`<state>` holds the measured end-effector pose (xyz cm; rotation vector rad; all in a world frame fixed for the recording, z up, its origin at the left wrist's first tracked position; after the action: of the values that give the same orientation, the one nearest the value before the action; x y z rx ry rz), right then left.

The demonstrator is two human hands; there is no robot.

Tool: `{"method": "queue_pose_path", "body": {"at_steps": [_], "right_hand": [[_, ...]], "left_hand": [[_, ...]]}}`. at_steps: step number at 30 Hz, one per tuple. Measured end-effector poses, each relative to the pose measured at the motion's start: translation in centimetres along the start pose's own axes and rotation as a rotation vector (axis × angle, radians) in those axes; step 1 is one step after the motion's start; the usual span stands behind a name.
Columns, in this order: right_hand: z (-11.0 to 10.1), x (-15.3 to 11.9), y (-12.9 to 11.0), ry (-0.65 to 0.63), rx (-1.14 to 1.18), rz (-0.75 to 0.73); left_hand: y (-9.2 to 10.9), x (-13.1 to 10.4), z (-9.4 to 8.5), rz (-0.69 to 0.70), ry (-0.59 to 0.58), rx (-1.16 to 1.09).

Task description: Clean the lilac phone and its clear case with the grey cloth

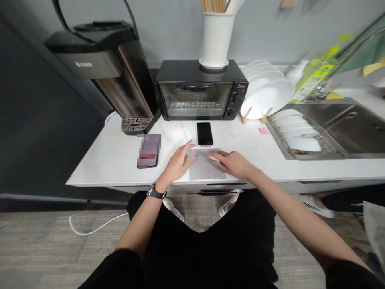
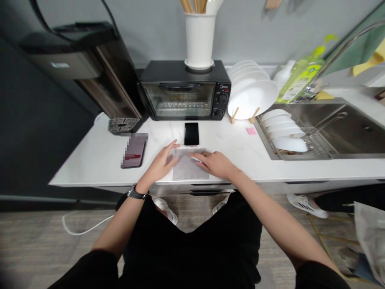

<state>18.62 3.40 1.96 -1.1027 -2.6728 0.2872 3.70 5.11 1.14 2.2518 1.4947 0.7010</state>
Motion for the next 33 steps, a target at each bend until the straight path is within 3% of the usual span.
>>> {"method": "queue_pose_path", "body": {"at_steps": [7,15,33], "right_hand": [[0.1,0.3,-0.7,0.047,-0.143,0.025],[0.4,-0.1,0.0,0.135,-0.036,0.042],[0.2,-0.3,0.6,0.059,-0.002,-0.063]], "left_hand": [[-1.6,-0.3,0.0,-0.024,0.072,-0.143],[-1.2,-0.6,-0.3,-0.024,0.047,-0.143],[-1.1,-0.6,-0.4,-0.026,0.048,-0.153]]}}
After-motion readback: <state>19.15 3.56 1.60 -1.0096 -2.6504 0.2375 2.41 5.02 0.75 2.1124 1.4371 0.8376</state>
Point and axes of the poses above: each hand's wrist, its own x-axis towards the middle knuckle, its own z-axis out of the palm, y = z × x, the point moved 6 cm from there along x, towards the middle knuckle, and after that the axes turned 8 degrees about -z, right-handed, at the moved point
